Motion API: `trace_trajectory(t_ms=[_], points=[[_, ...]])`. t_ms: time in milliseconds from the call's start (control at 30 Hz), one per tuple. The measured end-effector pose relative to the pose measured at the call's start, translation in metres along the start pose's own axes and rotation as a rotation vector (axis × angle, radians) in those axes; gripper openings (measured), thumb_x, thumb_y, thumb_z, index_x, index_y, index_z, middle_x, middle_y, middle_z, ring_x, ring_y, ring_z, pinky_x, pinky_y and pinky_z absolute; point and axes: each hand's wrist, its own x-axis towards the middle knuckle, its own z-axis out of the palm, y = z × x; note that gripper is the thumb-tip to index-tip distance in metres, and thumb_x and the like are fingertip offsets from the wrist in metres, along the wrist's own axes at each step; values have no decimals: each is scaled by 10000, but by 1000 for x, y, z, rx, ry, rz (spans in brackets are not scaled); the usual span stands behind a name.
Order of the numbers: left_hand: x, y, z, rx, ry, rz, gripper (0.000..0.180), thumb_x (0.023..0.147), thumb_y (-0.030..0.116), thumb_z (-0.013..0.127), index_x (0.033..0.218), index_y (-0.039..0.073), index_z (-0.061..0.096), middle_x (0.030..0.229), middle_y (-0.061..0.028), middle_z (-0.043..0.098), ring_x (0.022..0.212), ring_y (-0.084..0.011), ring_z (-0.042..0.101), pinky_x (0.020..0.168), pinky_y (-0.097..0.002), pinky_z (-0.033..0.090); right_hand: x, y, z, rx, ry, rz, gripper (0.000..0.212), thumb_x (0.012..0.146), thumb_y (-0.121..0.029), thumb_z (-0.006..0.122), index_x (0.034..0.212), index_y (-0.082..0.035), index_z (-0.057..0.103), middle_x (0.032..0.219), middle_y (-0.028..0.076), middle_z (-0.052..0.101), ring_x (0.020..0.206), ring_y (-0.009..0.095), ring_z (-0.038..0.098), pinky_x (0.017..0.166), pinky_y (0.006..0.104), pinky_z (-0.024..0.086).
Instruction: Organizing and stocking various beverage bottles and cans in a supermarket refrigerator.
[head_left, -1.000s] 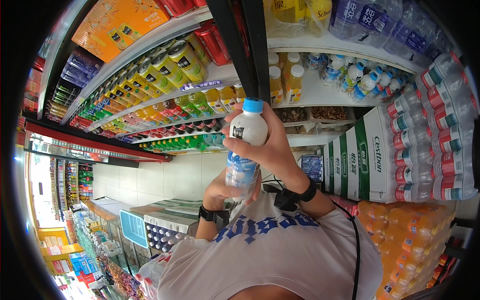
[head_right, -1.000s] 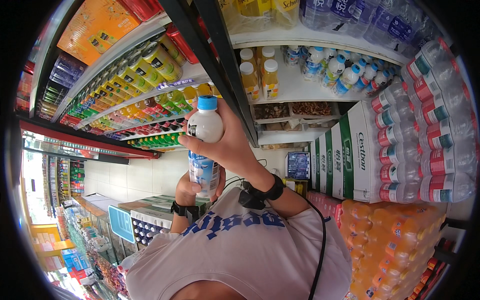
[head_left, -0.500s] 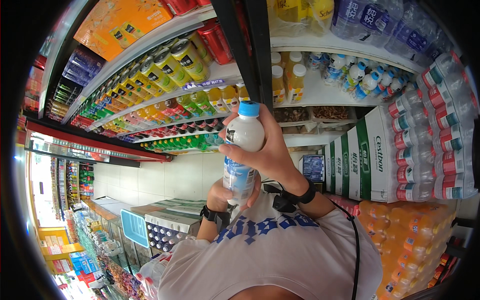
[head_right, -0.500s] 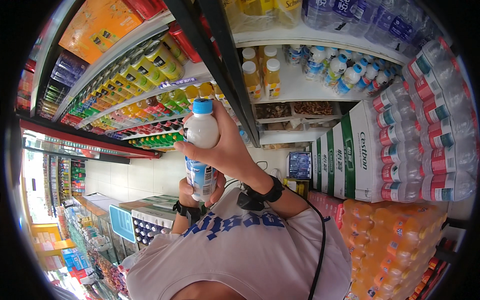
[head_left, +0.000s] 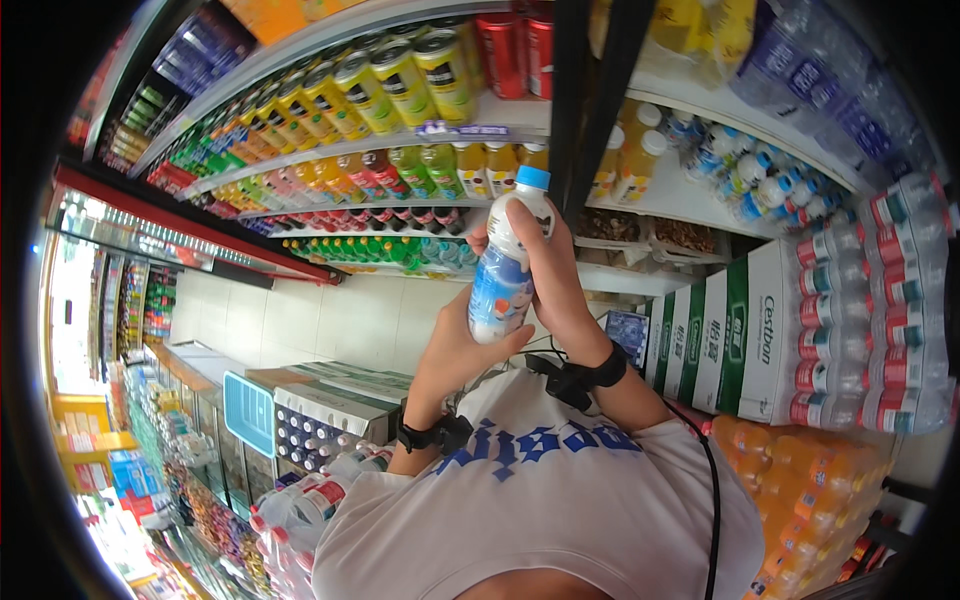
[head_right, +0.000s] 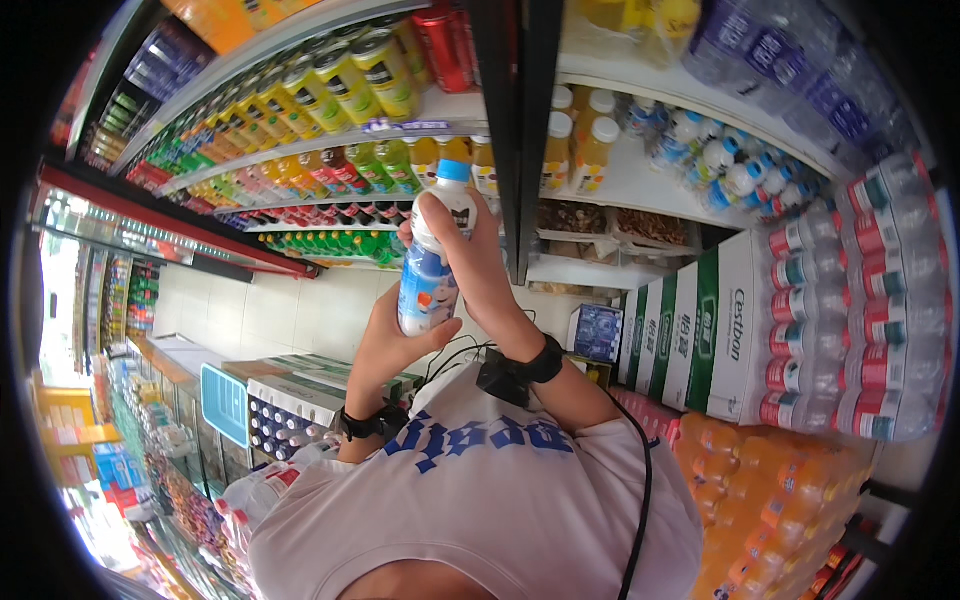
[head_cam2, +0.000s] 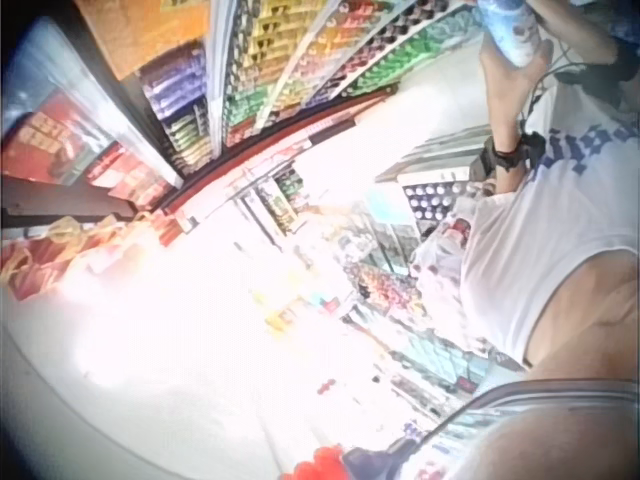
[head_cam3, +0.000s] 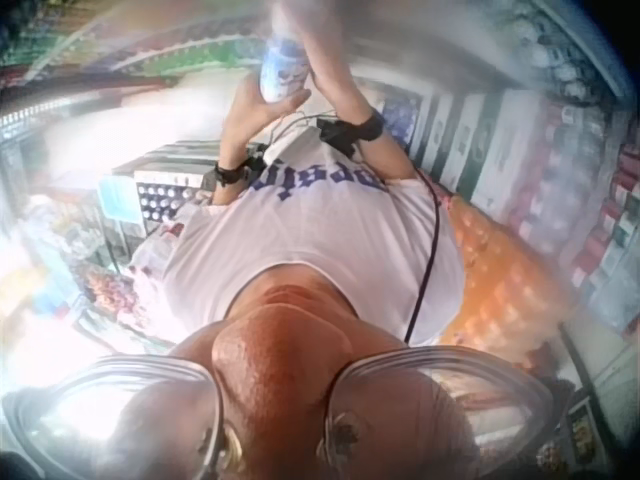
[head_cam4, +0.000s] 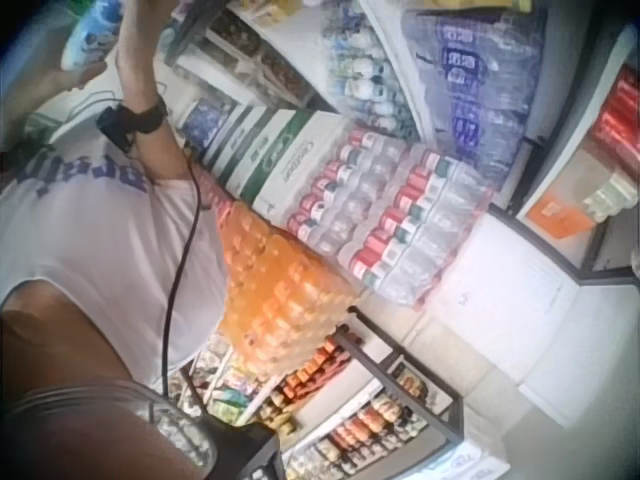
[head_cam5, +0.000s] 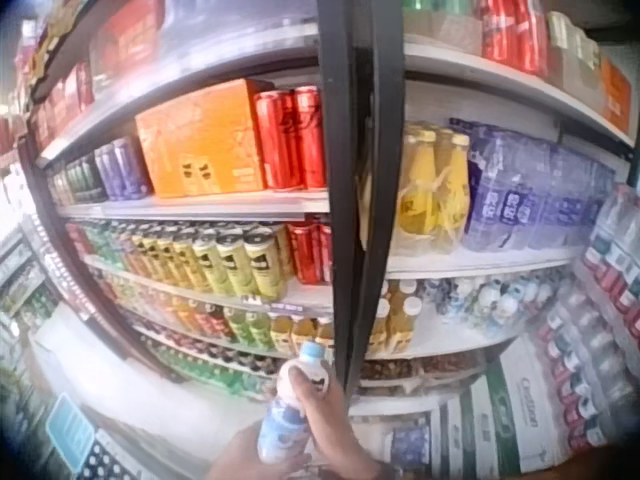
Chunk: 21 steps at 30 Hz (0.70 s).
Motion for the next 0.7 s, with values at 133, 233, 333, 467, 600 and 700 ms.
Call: trace_trajectory(t_ms=[133, 233, 333, 467, 600, 700], points=[[-11, -8, -21, 58, 93, 65, 550, 765, 215, 863, 1192, -36, 624, 999, -98, 727, 887, -152, 679, 811, -319, 545, -1, 9, 22, -127, -107, -4, 443, 909, -247, 759, 1221, -15, 547, 978, 110, 716, 939, 195, 699, 858, 357, 562], [-23, -13, -39, 42, 109, 63, 549, 763, 214, 860, 1192, -34, 623, 1025, -105, 725, 909, -166, 682, 826, -323, 542, 4, 21, 40, -110, -194, -1, 439, 814, -190, 873, 1126, -61, 592, 951, 47, 705, 864, 145, 718, 788, 305, 573], [-35, -14, -56, -34, 112, 60, 548, 762, 215, 854, 1193, -31, 622, 1055, -107, 717, 935, -170, 674, 840, -326, 536, 6, 25, 61, -92, -286, 53, 471, 815, -141, 864, 1169, -57, 565, 955, 58, 702, 912, 183, 731, 811, 332, 585], [-51, -18, -80, -139, 115, 27, 567, 746, 225, 856, 1197, -29, 622, 1070, -100, 707, 949, -172, 662, 846, -325, 532, 5, 37, 87, -39, -368, 107, 521, 842, -108, 831, 1258, -55, 522, 986, 77, 696, 923, 216, 737, 819, 352, 590], [-56, -29, -100, -232, 108, 45, 528, 735, 260, 862, 1120, -15, 626, 994, -89, 710, 896, -179, 689, 816, -300, 537, 11, 50, 104, 16, -470, 145, 609, 851, -82, 798, 1356, -58, 459, 1005, 97, 695, 962, 236, 730, 862, 375, 586], [-56, -36, -111, -352, 26, 63, 581, 714, 269, 855, 1144, -26, 599, 984, -117, 711, 846, -214, 710, 750, -312, 564, 13, 49, 112, 99, -548, 205, 670, 840, -85, 785, 1399, -66, 416, 976, 110, 696, 997, 259, 720, 898, 406, 576]])
